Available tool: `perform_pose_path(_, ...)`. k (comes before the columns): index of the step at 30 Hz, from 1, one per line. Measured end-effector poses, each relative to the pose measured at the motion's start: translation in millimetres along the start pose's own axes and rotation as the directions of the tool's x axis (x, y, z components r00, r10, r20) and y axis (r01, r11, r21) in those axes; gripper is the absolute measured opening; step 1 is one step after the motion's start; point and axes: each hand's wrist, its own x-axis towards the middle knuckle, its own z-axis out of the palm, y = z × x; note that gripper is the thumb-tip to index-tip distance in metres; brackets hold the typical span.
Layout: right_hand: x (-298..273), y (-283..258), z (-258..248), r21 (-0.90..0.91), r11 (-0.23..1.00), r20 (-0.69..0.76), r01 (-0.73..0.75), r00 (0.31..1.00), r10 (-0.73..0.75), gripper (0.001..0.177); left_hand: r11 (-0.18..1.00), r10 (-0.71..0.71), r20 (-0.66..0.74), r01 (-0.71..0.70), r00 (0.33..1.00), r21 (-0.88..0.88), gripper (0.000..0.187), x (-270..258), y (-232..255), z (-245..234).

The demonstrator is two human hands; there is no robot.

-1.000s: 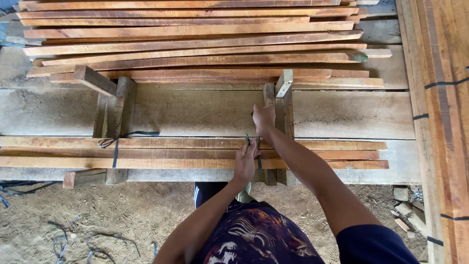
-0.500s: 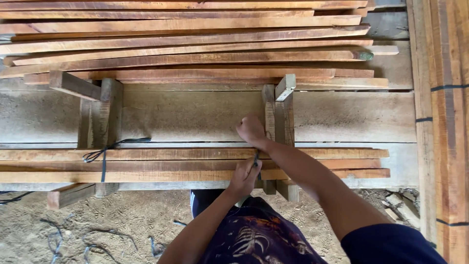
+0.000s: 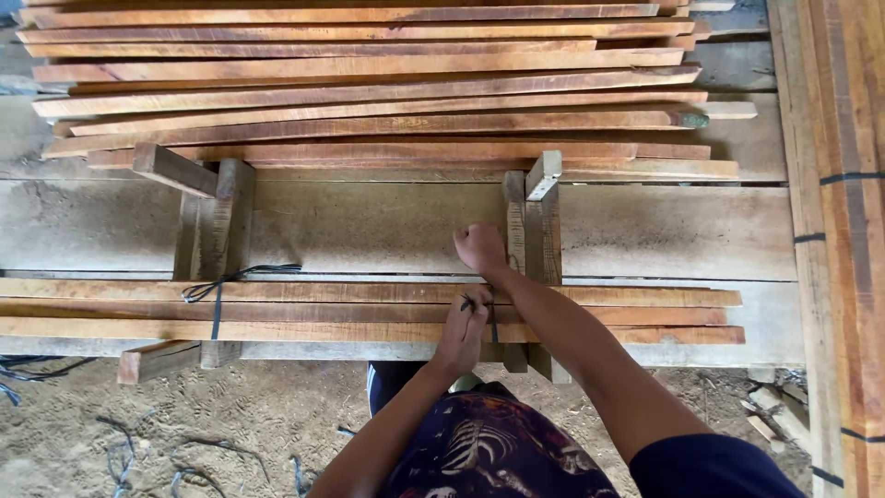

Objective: Bundling multiple thin wooden strips together using black plastic ties.

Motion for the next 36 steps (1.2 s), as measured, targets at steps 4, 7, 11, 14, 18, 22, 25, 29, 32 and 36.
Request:
perform_pose_path(4, 4, -1, -3, 0.088, 0.996, -0.100, 0.021, 0.995, -0.012, 0.050, 0.951, 0.055, -0.054, -0.036, 0.997, 0.307, 0.019, 5, 58, -15)
perform_pose_path(7, 11, 5, -9, 0.219, 0.973, -0.205, 0.077, 0.978, -0.031, 0.050, 0.919, -0.107, -0.070, 0.125, 0.992, 0.374, 0.039, 8, 88, -18)
perform_pose_path(11, 15, 15, -25, 0.386, 0.900, -0.290, 0.202, 0.953, -0.089, 0.046, 0.998, -0.053, -0.084, 0.057, 0.995, 0.039, 0.041, 34, 42, -8)
perform_pose_path(14, 47, 71, -2, -0.072, 0.908, -0.395, 0.414, 0.824, -0.407, 0.029, 0.996, -0.044, -0.035, 0.041, 0.998, -0.079, 0.044, 48, 4, 1)
perform_pose_path(18, -17, 19, -66, 0.648, 0.762, -0.255, 0.009, 0.945, 0.206, 0.050, 0.987, -0.097, -0.082, 0.085, 0.992, -0.139, 0.048, 35, -12, 9)
perform_pose_path(22, -18, 15, -53, 0.712, 0.701, -0.266, -0.032, 0.912, 0.312, 0.050, 0.982, -0.065, -0.097, 0.046, 0.993, -0.184, 0.048, 32, -13, 9)
perform_pose_path(25, -2, 13, -39, 0.638, 0.770, -0.271, 0.003, 0.937, 0.221, 0.049, 0.965, -0.029, -0.112, -0.001, 0.993, -0.263, 0.047, 33, -15, 8)
perform_pose_path(29, -16, -10, -36, 0.471, 0.882, -0.192, -0.021, 0.973, 0.125, 0.048, 0.968, -0.018, -0.118, -0.012, 0.993, -0.249, 0.047, 34, -10, 5)
perform_pose_path(32, -12, -11, -24, 0.061, 0.998, -0.038, 0.000, 0.999, 0.003, 0.039, 0.968, -0.022, -0.092, -0.002, 0.996, -0.252, 0.047, 32, -8, 4)
perform_pose_path(36, -16, -16, -12, -0.366, 0.891, 0.200, 0.268, 0.958, -0.206, 0.042, 0.970, -0.025, -0.054, 0.011, 0.998, -0.244, 0.048, 31, -12, 8)
